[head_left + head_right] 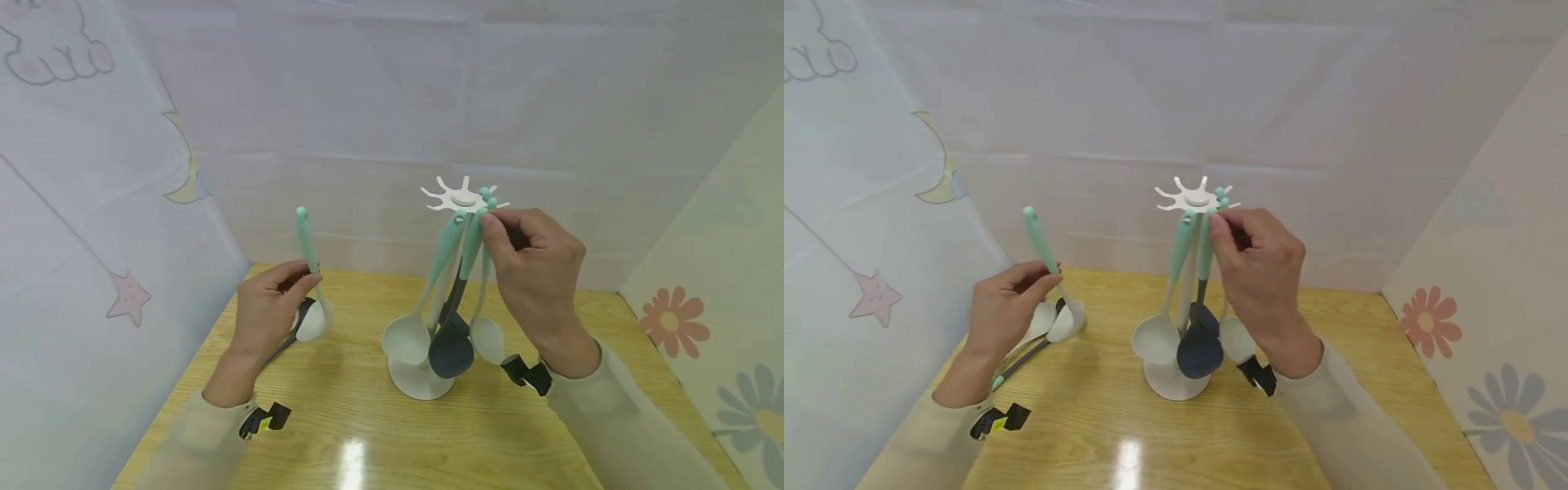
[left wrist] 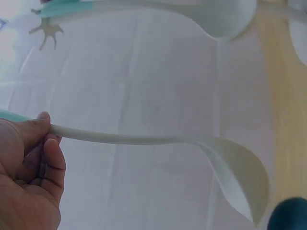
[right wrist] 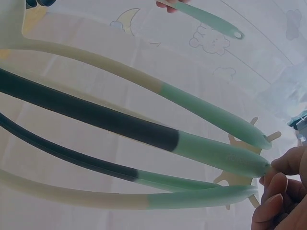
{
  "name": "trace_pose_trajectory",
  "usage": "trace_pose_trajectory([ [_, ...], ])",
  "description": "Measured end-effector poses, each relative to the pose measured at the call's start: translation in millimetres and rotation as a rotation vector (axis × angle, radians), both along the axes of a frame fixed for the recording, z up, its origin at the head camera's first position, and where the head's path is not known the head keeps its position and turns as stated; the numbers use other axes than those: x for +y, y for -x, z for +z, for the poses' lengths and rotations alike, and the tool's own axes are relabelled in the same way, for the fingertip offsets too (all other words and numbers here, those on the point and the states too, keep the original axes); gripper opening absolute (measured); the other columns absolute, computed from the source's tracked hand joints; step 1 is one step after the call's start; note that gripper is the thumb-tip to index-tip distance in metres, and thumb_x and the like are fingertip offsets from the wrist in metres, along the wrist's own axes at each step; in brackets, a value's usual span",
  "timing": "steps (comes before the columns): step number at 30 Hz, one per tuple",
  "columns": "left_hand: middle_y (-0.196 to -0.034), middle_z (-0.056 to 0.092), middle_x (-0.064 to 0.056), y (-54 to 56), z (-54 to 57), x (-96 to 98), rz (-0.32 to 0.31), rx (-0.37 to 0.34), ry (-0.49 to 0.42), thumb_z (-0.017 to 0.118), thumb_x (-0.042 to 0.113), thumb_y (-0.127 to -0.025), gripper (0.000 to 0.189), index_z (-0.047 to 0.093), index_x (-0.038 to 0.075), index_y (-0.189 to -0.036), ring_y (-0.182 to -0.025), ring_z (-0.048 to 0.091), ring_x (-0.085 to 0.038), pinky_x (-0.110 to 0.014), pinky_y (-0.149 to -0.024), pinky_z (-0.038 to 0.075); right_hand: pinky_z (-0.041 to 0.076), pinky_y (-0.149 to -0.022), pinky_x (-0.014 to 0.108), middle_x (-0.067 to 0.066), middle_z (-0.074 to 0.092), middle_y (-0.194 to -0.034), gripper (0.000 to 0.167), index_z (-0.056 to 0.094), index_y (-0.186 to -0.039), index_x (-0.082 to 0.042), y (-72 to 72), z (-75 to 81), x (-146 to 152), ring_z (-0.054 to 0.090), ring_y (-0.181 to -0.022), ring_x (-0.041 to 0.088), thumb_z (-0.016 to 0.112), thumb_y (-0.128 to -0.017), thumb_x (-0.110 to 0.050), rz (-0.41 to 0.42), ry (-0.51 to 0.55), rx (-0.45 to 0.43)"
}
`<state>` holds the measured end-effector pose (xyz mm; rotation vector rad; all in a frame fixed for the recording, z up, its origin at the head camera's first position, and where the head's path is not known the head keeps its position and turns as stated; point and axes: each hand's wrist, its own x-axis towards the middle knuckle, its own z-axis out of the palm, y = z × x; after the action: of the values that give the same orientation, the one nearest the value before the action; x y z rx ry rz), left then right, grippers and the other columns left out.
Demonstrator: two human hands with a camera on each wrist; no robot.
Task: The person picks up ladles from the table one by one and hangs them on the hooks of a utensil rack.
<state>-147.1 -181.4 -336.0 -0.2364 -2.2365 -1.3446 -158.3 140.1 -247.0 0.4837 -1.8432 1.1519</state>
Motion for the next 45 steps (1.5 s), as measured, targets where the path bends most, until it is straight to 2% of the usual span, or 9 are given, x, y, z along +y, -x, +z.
trace_pose_trajectory([
  [3,-0.090,0.080,-0.006,-3.9,11.6,17.9,-0.052,-0.007,-0.018,0.081,0.020,-0.095,0.015,0.083,0.010,-0.107,-0.075,0.067,-0.008,-0.017,-0.065,0.052,0.045,-0.060,0.011,0.014,0.073,-0.080,0.010,0.078,-0.091,0.008,0.8,-0.2,1,0.055,-0.063,-0.001,0.073,-0.095,-0.001,0.003,-0.010,-0.003],
  [7,-0.093,0.079,-0.004,-9.3,24.7,41.2,-0.107,-0.057,-0.039,0.082,0.020,-0.094,0.019,0.083,0.009,-0.110,-0.079,0.068,-0.012,-0.021,-0.068,0.055,0.046,-0.061,0.011,0.015,0.074,-0.083,0.011,0.077,-0.092,0.010,1.8,-0.6,2,0.056,-0.064,-0.001,0.073,-0.095,-0.001,0.011,-0.020,-0.011],
  [14,-0.093,0.080,0.001,-6.0,37.8,72.3,-0.168,-0.116,-0.028,0.083,0.023,-0.094,0.019,0.084,0.013,-0.110,-0.082,0.073,-0.012,-0.031,-0.072,0.060,0.048,-0.062,0.010,0.017,0.075,-0.085,0.012,0.077,-0.093,0.010,1.2,-0.4,2,0.058,-0.066,-0.004,0.074,-0.095,-0.001,0.010,-0.030,-0.012],
  [18,-0.092,0.080,0.002,-4.3,38.6,81.6,-0.181,-0.124,-0.004,0.082,0.022,-0.094,0.019,0.084,0.012,-0.110,-0.082,0.074,-0.011,-0.032,-0.071,0.062,0.049,-0.064,0.010,0.018,0.076,-0.086,0.012,0.077,-0.093,0.010,0.6,-0.9,2,0.059,-0.067,-0.005,0.074,-0.095,-0.001,0.010,-0.035,-0.015],
  [26,-0.087,0.080,0.001,0.0,37.0,93.9,-0.171,-0.057,0.069,0.084,0.021,-0.091,0.017,0.084,0.011,-0.105,-0.077,0.073,-0.011,-0.030,-0.067,0.060,0.048,-0.064,0.010,0.016,0.076,-0.086,0.011,0.079,-0.094,0.007,-1.0,0.0,1,0.059,-0.067,-0.004,0.073,-0.096,-0.002,0.005,-0.018,-0.006],
  [38,-0.088,0.080,0.003,7.9,36.0,101.7,-0.181,-0.103,0.101,0.084,0.023,-0.092,0.011,0.085,0.014,-0.099,-0.078,0.074,-0.010,-0.030,-0.066,0.060,0.048,-0.064,0.010,0.018,0.075,-0.085,0.012,0.077,-0.094,0.010,-1.1,-0.2,3,0.059,-0.067,-0.003,0.073,-0.096,-0.001,0.012,-0.040,-0.006],
  [45,-0.087,0.081,0.001,17.1,30.6,108.8,-0.220,-0.079,0.113,0.084,0.019,-0.091,0.009,0.084,0.012,-0.096,-0.075,0.073,-0.008,-0.026,-0.065,0.059,0.048,-0.063,0.010,0.019,0.075,-0.085,0.012,0.077,-0.094,0.010,-1.2,-0.4,5,0.058,-0.066,-0.005,0.074,-0.096,-0.001,0.012,-0.055,-0.012],
])
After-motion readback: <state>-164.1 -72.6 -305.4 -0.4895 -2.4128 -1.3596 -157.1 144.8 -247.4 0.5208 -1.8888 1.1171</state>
